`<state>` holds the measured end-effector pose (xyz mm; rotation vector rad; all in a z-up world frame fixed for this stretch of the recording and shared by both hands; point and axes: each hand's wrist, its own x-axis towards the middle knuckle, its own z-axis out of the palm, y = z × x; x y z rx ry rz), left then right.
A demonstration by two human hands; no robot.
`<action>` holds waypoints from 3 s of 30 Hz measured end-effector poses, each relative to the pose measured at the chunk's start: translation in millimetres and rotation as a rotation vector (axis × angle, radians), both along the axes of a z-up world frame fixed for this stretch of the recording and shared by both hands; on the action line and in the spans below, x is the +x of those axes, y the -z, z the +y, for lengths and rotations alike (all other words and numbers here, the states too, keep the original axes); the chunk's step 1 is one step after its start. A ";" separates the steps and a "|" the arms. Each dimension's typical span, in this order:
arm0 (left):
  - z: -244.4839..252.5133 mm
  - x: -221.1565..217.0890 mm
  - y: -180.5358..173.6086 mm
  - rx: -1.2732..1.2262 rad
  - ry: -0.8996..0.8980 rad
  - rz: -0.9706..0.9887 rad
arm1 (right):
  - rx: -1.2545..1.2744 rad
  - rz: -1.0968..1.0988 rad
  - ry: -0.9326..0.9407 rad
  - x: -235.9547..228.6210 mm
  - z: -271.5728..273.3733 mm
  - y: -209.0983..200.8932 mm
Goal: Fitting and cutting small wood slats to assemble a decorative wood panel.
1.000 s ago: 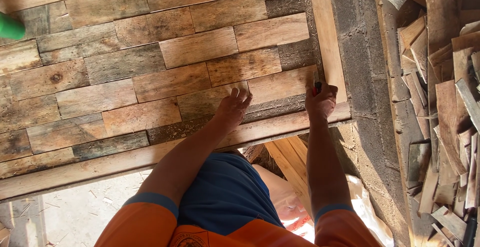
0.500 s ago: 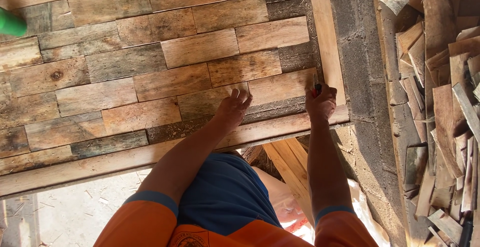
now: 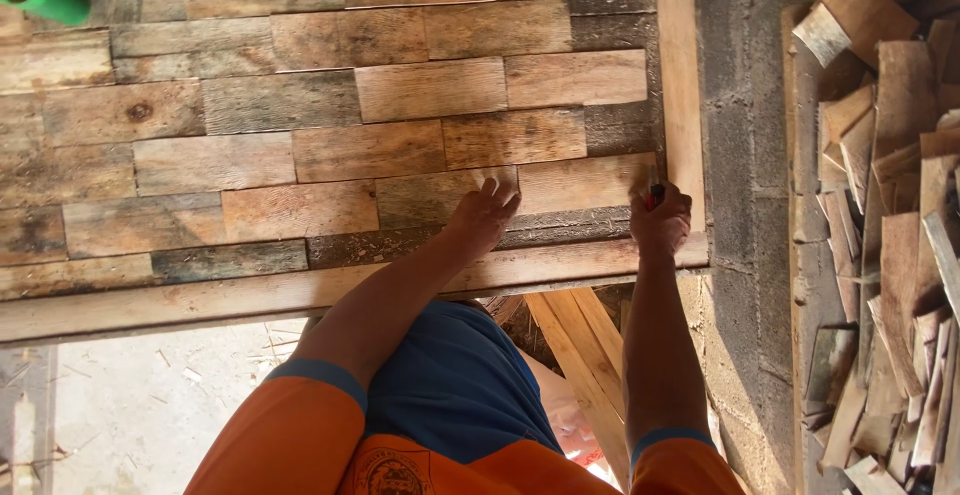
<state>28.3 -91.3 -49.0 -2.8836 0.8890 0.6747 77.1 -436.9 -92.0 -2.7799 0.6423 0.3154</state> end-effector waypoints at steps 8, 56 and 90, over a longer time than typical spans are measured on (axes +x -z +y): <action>31.8 -11.9 1.8 -0.195 -0.065 -0.030 | -0.011 -0.004 -0.011 3.7 -19.0 8.4; 6.3 23.7 -37.9 0.064 0.131 0.083 | -0.095 0.263 -1.007 65.9 7.3 -52.9; -9.3 30.2 -27.4 0.138 0.159 0.104 | 0.200 0.062 -0.107 61.4 -68.0 -9.9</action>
